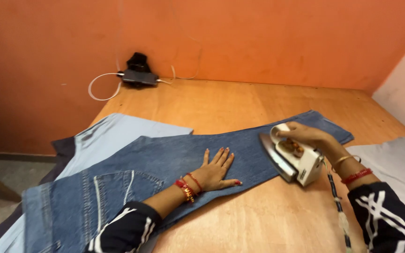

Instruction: The person irons a pair of light gray pants and then a pair of blue jeans on a wooden table. They use a white electric iron, smoothing the fabric and folding the garments as they work.

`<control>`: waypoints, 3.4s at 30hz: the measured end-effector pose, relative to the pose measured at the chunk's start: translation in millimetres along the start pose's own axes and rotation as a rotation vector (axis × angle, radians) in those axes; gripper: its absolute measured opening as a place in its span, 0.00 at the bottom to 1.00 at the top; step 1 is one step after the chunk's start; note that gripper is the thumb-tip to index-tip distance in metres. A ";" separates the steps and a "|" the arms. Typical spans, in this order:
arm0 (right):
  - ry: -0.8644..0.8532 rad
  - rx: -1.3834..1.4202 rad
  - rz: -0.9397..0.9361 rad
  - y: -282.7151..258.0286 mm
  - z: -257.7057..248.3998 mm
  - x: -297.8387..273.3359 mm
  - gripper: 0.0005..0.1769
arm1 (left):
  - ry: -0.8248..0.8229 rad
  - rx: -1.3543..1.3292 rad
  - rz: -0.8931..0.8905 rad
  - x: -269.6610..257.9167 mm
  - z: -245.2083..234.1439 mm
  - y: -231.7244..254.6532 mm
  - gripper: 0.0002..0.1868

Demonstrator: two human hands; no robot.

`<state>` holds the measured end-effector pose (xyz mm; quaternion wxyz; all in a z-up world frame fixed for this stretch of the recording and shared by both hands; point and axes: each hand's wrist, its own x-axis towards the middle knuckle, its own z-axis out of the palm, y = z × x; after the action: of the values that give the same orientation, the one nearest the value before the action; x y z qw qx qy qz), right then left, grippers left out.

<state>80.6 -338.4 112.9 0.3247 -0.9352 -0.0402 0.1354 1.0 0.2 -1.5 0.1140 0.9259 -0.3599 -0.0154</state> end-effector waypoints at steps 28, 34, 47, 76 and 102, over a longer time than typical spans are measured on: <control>0.037 -0.151 -0.073 -71.2 61.7 -6.6 0.29 | 0.297 0.345 -0.180 -289.4 -71.0 58.5 0.22; 0.040 -0.131 -0.054 -65.8 62.3 -4.2 0.31 | 0.332 0.549 -0.018 -293.2 -64.5 49.4 0.16; -0.240 -0.105 -0.140 -106.5 61.5 -47.3 0.33 | 0.635 0.686 0.118 -302.4 -54.3 45.8 0.19; -0.201 -0.510 -0.316 -118.6 66.0 -40.9 0.24 | 0.777 0.313 -0.108 -295.1 -61.9 49.1 0.02; -0.107 -0.424 -0.542 -297.5 218.9 -71.9 0.27 | 0.612 0.260 -0.070 -296.5 -59.3 55.9 0.14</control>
<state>-45.7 14.2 148.5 0.1446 -0.9287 -0.3314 0.0818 -249.1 170.7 52.9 0.0969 0.9061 -0.2761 0.3055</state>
